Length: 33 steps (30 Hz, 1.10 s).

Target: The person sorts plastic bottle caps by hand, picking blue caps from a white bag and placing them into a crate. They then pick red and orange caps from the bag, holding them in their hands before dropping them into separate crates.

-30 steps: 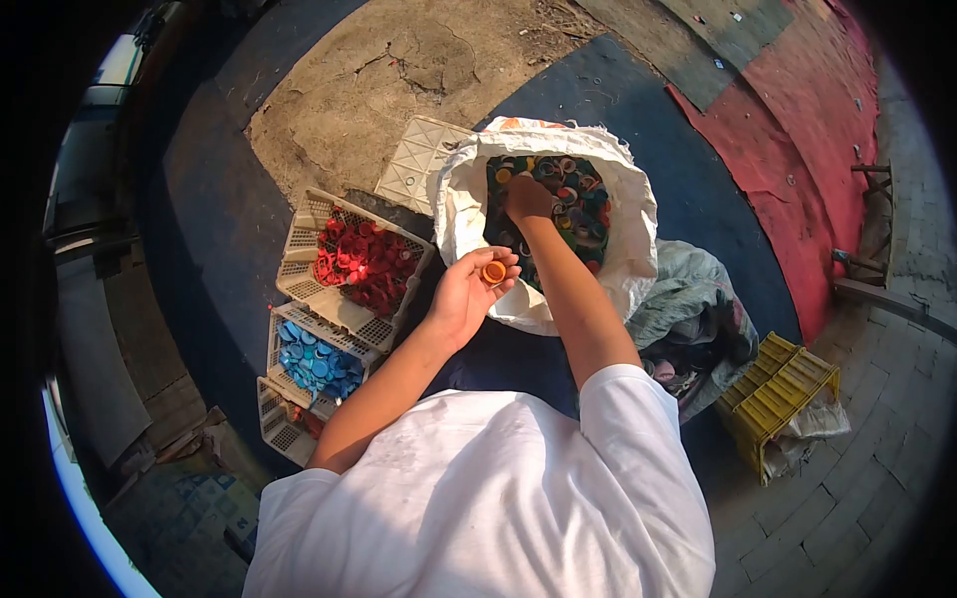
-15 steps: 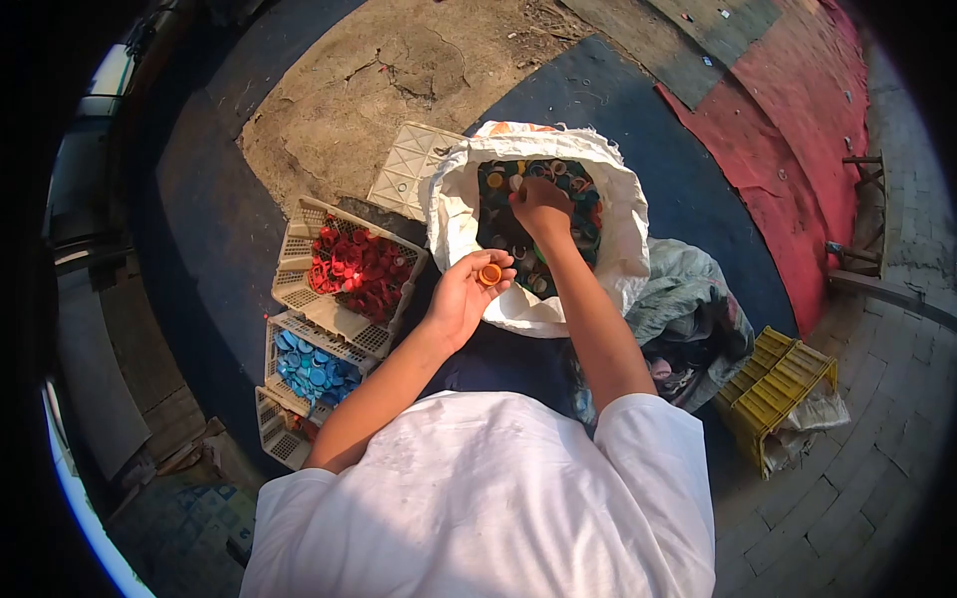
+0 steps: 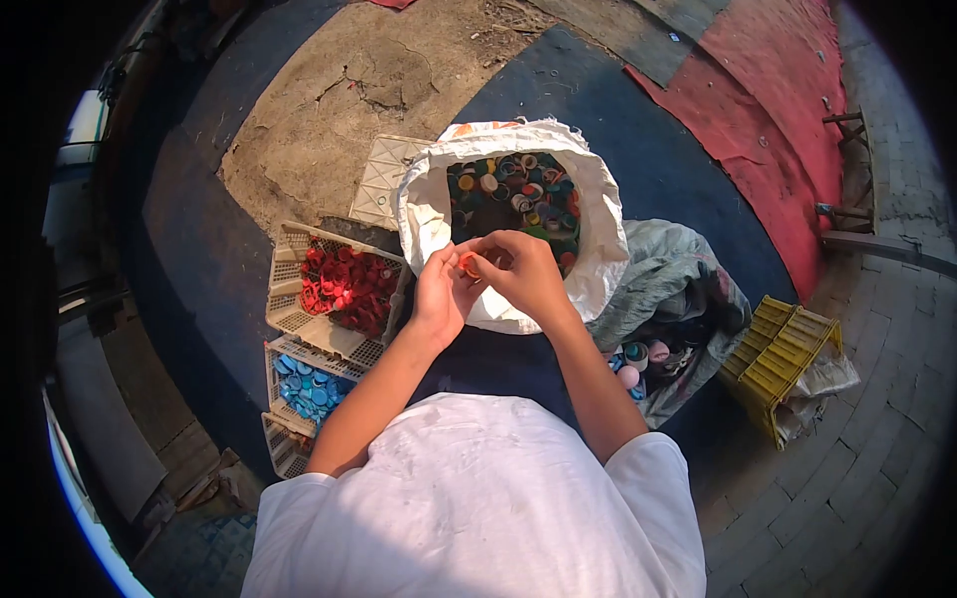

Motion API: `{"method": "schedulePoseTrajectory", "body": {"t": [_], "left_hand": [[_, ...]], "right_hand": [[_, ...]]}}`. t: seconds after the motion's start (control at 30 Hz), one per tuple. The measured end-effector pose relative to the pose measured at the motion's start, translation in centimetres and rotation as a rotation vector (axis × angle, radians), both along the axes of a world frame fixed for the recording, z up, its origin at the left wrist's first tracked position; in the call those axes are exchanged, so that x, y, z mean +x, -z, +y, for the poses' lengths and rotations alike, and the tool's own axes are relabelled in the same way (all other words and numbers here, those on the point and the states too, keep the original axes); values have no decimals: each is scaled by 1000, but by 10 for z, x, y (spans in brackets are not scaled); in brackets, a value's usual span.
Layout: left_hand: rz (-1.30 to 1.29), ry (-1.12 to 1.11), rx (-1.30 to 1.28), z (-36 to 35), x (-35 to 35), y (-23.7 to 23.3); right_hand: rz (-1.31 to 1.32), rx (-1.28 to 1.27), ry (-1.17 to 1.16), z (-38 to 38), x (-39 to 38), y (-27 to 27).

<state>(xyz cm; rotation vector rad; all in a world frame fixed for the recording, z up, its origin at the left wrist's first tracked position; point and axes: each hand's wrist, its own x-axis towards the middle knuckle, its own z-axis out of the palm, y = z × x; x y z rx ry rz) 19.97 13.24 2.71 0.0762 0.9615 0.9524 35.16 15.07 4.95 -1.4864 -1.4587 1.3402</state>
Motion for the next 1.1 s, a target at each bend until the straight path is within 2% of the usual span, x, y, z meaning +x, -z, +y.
{"method": "schedulePoseTrajectory", "body": {"t": [0.07, 0.27, 0.37, 0.47, 0.6, 0.7, 0.8, 0.87, 1.0, 1.1], "left_hand": [[-56, 35, 47, 1, -4, 2], [-68, 49, 75, 1, -5, 3], [-100, 21, 76, -2, -6, 5], [-124, 18, 79, -3, -12, 7], [-107, 8, 85, -7, -15, 12], [-106, 2, 69, -8, -13, 11], [-146, 2, 64, -11, -12, 9], [-140, 15, 68, -12, -11, 10], [-110, 21, 69, -14, -9, 8], [-99, 31, 85, -14, -8, 10]], "right_hand": [[-82, 124, -42, -3, -3, -5], [-64, 133, -83, 0, 5, 13], [-52, 118, -64, 4, 7, 17], [105, -13, 49, 15, 7, 21], [-159, 15, 87, 55, 24, 74], [-418, -85, -92, 89, 27, 127], [-609, -22, -280, 119, 18, 177], [-609, -87, -287, 132, 16, 223], [-686, -110, -223, 137, 8, 228], [-623, -106, -153, 137, 4, 224]]}}
